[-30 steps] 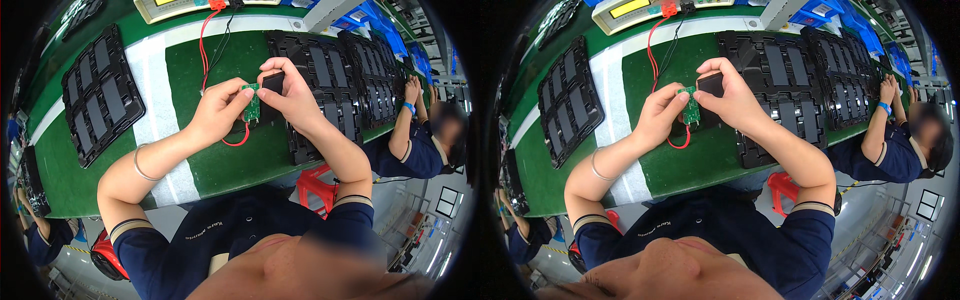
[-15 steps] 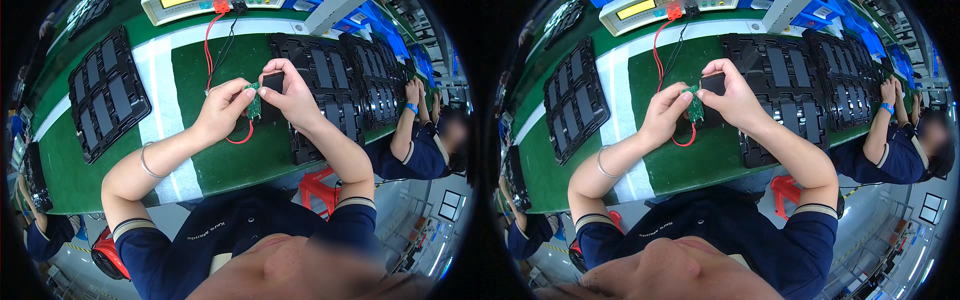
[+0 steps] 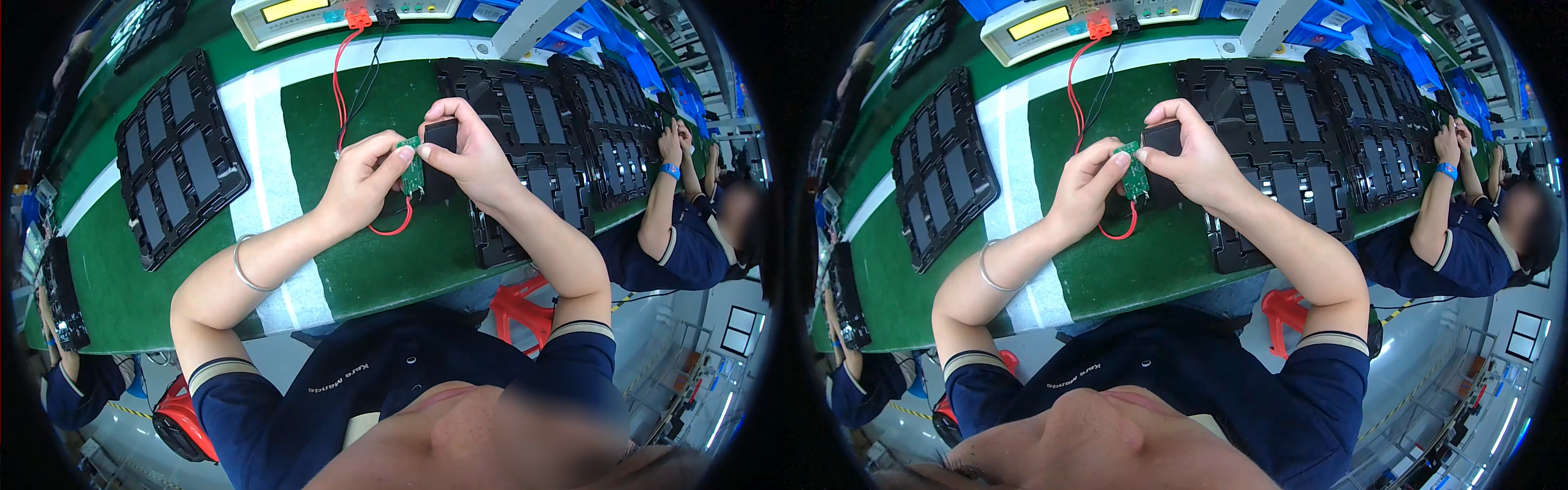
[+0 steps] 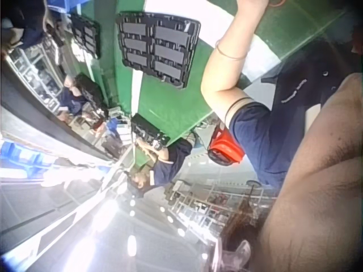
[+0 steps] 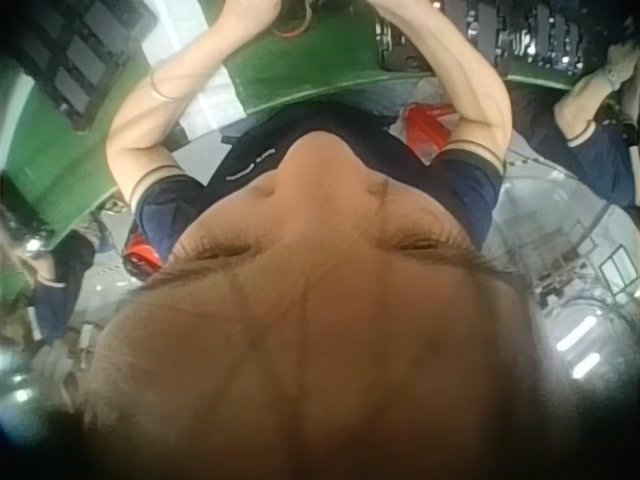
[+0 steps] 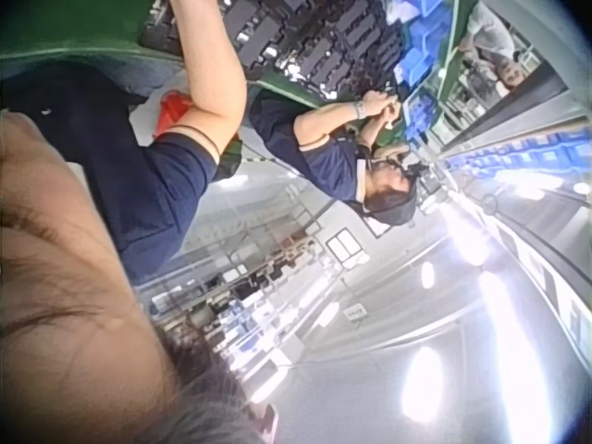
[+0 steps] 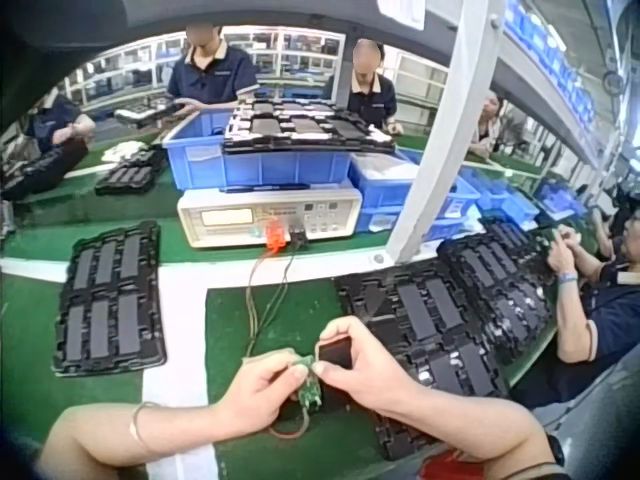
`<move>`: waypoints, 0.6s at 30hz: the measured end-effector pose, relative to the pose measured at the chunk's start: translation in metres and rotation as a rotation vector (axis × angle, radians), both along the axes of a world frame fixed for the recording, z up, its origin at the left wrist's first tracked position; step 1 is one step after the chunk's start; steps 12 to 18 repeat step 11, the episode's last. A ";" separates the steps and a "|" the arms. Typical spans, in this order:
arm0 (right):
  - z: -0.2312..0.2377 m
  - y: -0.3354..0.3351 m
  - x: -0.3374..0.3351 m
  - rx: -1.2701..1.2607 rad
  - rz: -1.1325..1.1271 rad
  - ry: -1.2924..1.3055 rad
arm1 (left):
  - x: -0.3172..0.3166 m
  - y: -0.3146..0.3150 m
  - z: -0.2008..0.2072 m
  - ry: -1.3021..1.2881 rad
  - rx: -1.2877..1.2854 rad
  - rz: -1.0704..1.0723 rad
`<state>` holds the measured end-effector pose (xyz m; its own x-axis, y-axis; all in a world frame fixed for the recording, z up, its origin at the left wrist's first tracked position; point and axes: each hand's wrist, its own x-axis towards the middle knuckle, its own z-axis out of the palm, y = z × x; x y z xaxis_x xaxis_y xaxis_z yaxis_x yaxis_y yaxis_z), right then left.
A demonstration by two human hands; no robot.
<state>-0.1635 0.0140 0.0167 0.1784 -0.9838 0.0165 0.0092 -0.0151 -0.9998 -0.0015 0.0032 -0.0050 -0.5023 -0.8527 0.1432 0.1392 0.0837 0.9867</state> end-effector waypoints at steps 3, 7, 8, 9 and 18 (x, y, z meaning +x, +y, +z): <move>0.001 0.000 -0.002 0.045 -0.005 -0.032 | -0.002 -0.001 0.000 -0.005 -0.001 -0.011; -0.001 -0.001 0.006 0.025 0.020 -0.038 | 0.005 0.002 -0.002 -0.003 -0.010 0.021; 0.000 0.000 0.004 0.022 0.009 -0.055 | 0.003 0.001 -0.001 -0.005 -0.006 0.013; 0.000 0.000 0.002 0.022 0.000 -0.054 | 0.001 0.000 -0.001 -0.004 -0.006 0.004; -0.001 0.000 0.000 0.014 -0.001 0.015 | 0.000 0.000 0.000 0.000 -0.002 0.002</move>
